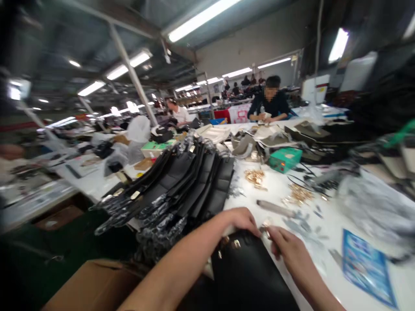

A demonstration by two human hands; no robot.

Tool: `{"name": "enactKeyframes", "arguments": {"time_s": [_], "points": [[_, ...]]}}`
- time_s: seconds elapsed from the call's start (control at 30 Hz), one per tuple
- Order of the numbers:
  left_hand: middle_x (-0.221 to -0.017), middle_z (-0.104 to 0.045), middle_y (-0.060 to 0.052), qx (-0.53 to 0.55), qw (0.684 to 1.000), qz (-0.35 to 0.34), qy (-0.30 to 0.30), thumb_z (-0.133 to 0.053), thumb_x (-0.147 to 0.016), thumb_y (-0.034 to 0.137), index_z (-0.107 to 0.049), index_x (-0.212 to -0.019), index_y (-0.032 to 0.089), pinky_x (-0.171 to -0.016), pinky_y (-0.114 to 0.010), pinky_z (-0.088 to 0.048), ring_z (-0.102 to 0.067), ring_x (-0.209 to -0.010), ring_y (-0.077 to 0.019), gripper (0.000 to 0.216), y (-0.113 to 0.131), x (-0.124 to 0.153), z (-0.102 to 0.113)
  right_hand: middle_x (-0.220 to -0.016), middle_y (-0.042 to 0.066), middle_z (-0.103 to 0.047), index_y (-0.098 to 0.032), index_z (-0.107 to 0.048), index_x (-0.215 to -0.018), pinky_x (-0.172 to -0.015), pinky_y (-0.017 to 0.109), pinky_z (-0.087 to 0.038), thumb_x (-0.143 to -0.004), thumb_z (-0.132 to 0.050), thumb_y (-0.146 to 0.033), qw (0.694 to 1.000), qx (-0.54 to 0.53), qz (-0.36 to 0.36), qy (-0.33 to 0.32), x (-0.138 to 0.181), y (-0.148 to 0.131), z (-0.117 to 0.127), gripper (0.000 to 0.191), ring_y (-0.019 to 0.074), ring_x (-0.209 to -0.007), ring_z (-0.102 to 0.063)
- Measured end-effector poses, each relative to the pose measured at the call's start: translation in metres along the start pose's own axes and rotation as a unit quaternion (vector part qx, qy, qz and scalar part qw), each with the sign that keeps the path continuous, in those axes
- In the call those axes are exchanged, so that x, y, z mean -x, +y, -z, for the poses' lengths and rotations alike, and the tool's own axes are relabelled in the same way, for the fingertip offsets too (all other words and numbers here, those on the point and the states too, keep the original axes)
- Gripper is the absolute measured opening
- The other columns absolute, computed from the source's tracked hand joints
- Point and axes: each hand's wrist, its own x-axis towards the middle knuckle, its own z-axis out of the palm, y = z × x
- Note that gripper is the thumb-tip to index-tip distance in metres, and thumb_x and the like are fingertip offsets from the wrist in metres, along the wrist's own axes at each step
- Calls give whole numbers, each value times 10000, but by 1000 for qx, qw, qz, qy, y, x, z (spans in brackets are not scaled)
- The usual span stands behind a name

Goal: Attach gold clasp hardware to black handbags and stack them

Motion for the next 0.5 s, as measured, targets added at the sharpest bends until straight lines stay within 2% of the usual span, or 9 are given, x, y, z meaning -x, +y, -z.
{"name": "enactKeyframes", "arguments": {"time_s": [0.07, 0.13, 0.27, 0.4, 0.5], "points": [[-690, -677, -11, -3, 1000, -26, -5, -734, -611, 592, -776, -818, 179, -629, -272, -455, -585, -640, -166, 464, 0, -3, 0, -591, 21, -641, -180, -688, -868, -570, 284, -445, -877, -464, -611, 997, -76, -24, -10, 14, -4, -8, 486, 175, -553, -570], [-654, -655, 1, -1, 999, -48, -11, -737, -609, 594, -776, -843, 174, -596, -253, -435, -559, -619, -151, 482, -5, -13, 0, -588, 27, -652, -163, -681, -833, -529, 263, -430, -863, -499, -585, 993, -112, -43, 0, 14, 0, -12, 461, 155, -513, -558], [-597, -616, 21, 15, 997, -76, -10, -712, -632, 607, -773, -825, 176, -543, -231, -398, -513, -564, -126, 476, -16, -24, -6, -584, 14, -662, -167, -674, -795, -507, 232, -426, -843, -557, -529, 994, -100, -51, 10, 10, 10, -16, 383, 128, -490, -553], [-621, -638, 20, 39, 996, -77, 0, -713, -641, 587, -775, -855, 185, -530, -225, -389, -515, -553, -119, 460, -20, -22, -10, -547, -30, -606, -182, -692, -846, -472, 214, -397, -852, -571, -515, 996, -86, -29, 11, 11, 10, -19, 355, 111, -463, -531], [-632, -647, 15, 56, 996, -76, 1, -724, -627, 609, -775, -855, 186, -522, -225, -387, -520, -560, -121, 483, -21, -21, -11, -549, -43, -582, -187, -683, -872, -431, 209, -368, -861, -576, -534, 993, -116, -27, 2, 14, 7, -15, 363, 102, -426, -525]]}}
